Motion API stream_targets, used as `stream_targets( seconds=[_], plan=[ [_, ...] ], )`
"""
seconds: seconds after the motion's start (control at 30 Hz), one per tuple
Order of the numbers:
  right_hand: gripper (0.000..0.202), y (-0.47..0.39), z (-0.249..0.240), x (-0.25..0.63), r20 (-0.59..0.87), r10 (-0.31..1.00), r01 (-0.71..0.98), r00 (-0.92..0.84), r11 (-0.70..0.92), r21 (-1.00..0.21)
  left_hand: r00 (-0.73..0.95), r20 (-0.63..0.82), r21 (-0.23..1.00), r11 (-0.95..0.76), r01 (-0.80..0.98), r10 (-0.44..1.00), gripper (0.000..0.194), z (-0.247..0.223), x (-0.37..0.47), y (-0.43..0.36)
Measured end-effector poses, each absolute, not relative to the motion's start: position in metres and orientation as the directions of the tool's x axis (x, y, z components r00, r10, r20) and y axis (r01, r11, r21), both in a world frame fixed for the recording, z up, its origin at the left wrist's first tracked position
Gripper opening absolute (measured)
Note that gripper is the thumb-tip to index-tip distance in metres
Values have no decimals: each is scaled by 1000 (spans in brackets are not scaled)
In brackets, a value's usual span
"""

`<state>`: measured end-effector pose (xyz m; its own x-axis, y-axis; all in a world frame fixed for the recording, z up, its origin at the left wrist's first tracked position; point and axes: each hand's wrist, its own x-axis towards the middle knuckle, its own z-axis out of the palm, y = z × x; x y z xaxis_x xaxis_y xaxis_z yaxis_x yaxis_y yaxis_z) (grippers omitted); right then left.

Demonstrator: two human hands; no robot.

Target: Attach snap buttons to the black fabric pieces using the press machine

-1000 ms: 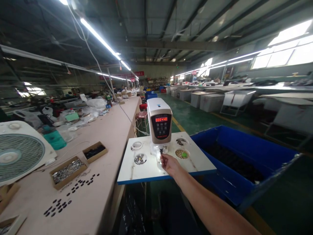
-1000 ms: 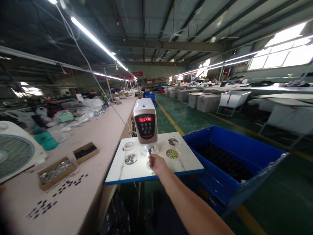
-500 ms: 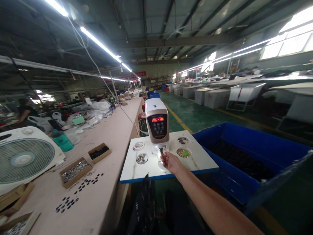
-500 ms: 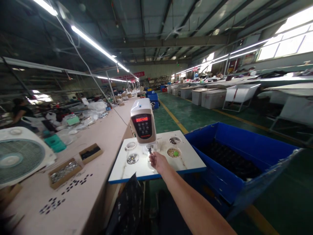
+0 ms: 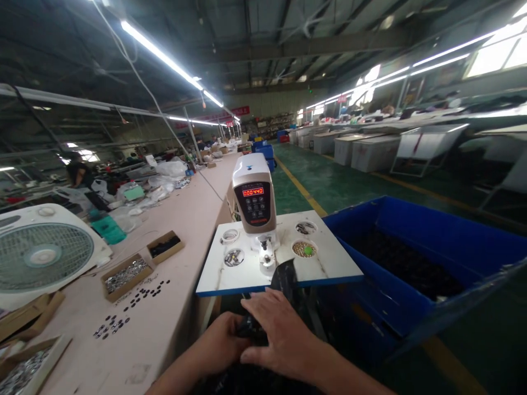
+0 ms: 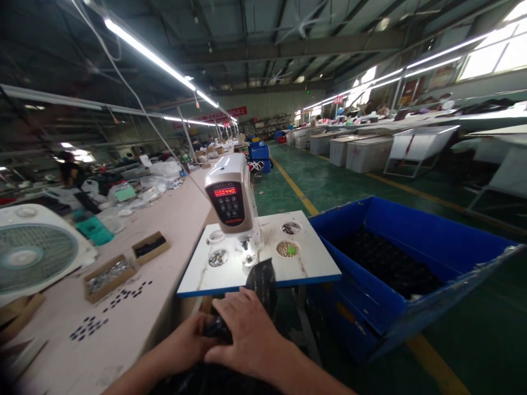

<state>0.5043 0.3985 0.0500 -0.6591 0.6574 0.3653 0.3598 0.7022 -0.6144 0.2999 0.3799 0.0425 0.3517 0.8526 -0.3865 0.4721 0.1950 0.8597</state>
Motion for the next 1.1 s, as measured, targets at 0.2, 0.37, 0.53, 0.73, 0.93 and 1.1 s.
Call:
stream_targets(
  seconds=[0.2,0.37,0.53,0.73,0.93,1.1],
  plan=[
    [11,447,23,529,-23,775,454,-631,345,-822,433,-292,850,23,527,853,12,56,315,422],
    [14,467,16,535,-74,820,318,-567,135,-939,419,-322,889,119,443,849,18,40,317,450],
    [29,496,2,542,-204,775,215,-598,-90,-972,438,-392,904,250,348,809,23,32,324,475],
    [46,527,-8,539,-271,810,192,-520,-198,-961,381,-455,887,373,272,805,23,23,330,511],
    [47,558,-7,525,-228,883,327,-411,-90,-941,341,-473,878,401,263,812,21,12,325,548],
    [41,583,-7,519,-180,912,496,-368,29,-868,307,-471,875,394,281,827,22,8,324,570]
  ],
)
